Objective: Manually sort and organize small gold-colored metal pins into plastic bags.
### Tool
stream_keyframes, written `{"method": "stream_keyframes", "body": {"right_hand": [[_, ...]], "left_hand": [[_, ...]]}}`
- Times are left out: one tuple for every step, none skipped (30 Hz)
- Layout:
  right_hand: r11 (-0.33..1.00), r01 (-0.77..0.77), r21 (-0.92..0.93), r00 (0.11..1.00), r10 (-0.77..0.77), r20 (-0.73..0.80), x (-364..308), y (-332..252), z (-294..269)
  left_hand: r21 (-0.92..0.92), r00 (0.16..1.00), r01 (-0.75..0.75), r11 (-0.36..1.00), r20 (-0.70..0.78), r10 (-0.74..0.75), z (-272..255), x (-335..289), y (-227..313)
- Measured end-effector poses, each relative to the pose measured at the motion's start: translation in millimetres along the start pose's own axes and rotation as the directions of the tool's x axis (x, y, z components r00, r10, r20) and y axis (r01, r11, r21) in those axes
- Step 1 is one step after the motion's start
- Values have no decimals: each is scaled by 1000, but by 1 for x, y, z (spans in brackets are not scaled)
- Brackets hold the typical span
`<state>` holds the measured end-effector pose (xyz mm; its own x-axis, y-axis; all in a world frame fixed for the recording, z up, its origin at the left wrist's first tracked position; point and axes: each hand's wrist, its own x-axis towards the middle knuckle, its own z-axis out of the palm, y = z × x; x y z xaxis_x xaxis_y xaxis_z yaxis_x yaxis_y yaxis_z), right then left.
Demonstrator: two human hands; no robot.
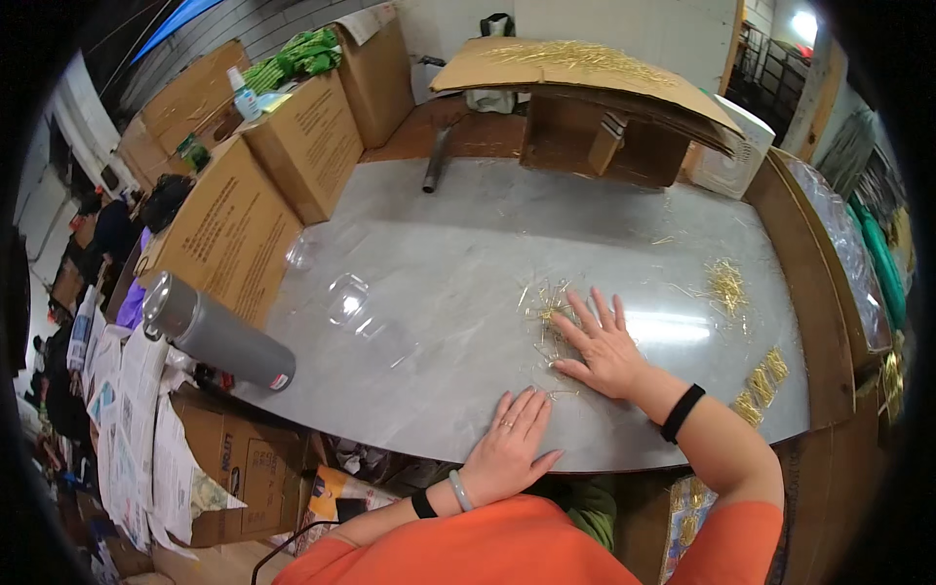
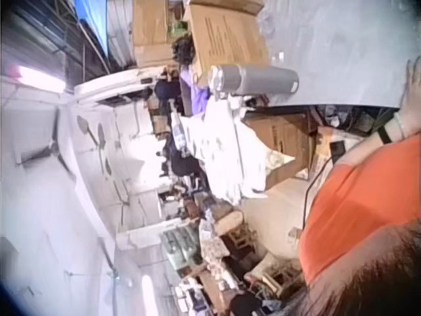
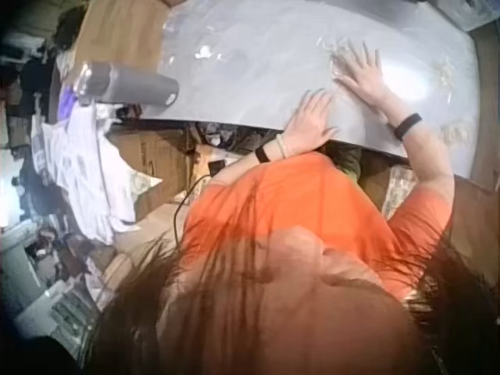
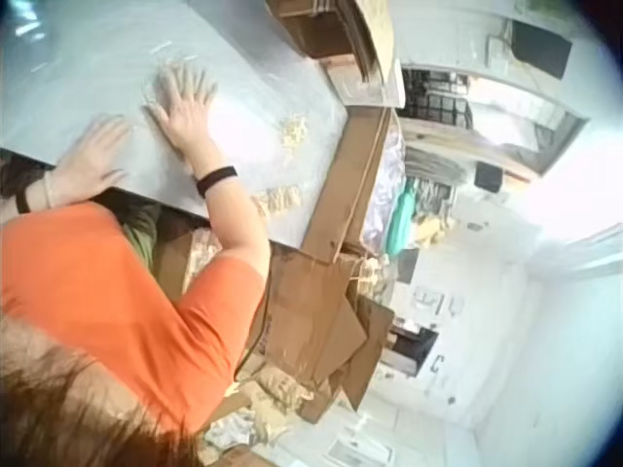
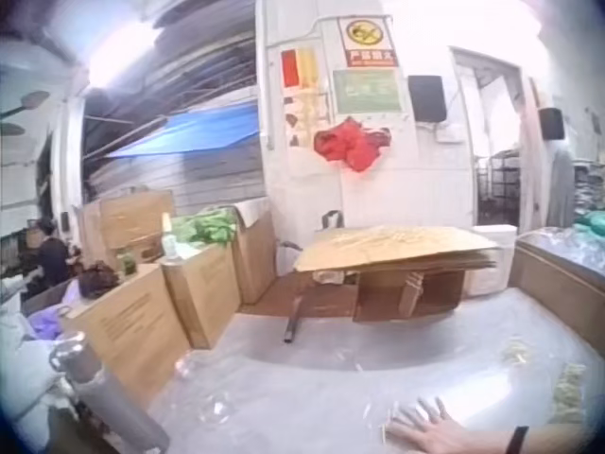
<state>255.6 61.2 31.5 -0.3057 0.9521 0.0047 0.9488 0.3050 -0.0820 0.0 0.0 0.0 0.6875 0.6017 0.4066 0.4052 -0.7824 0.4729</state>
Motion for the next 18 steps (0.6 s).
{"method": "stream_keyframes", "body": {"right_hand": [[998,-12,-56,999,10,-53,-9,0,-6],[993,-28,-111,994,16,-107,-18,-2,-10],[995,-95,19,990,96,-102,-18,-20,2],[983,-161,83,986,164,-31,-32,-27,0],[962,-233,141,972,229,44,-48,-34,3],[959,-236,158,970,222,99,-71,-36,14],[971,-200,128,978,190,90,-84,-49,15],[981,-167,103,984,160,73,-95,-69,9],[987,-131,89,990,127,59,-98,-85,7],[987,-130,93,991,130,-1,-94,-97,9],[987,-128,97,989,134,-59,-88,-110,10],[986,-132,99,983,143,-111,-85,-122,12],[991,-87,97,987,99,-125,-80,-128,14],[995,-42,95,989,55,-139,-71,-130,16],[996,-3,93,988,17,-152,-64,-130,16],[990,32,135,984,-7,-180,-59,-128,12],[987,-52,154,972,85,-219,-56,-121,15],[976,-134,173,951,176,-254,-53,-112,22]], "left_hand": [[-12,1000,5,1000,-12,-5,2,1,2],[-23,1000,9,1000,-24,-10,5,2,4],[17,1000,9,1000,2,-9,-9,-6,-10],[-15,1000,25,1000,-16,-25,-7,-8,-12],[-47,999,41,998,-32,-43,-5,-10,-12],[-138,998,49,989,-36,-55,-3,-8,-10],[-203,996,75,976,-34,-83,-4,-10,-12],[-260,994,93,961,-29,-104,-7,-10,-14],[-334,992,105,937,-37,-124,-11,-9,-12],[-404,989,117,907,-41,-145,-15,-7,-9],[-472,985,127,872,-44,-168,-18,-5,-7],[-531,976,129,838,-80,-201,-19,-7,-9],[-592,967,119,797,-112,-229,-19,-7,-9],[-651,956,107,752,-142,-258,-19,-9,-9],[-593,952,127,795,-151,-265,-21,-11,-10],[-534,950,142,833,-162,-266,-25,-14,-14],[-473,948,156,867,-174,-265,-29,-17,-18],[-441,945,186,878,-164,-283,-33,-19,-21]]}}
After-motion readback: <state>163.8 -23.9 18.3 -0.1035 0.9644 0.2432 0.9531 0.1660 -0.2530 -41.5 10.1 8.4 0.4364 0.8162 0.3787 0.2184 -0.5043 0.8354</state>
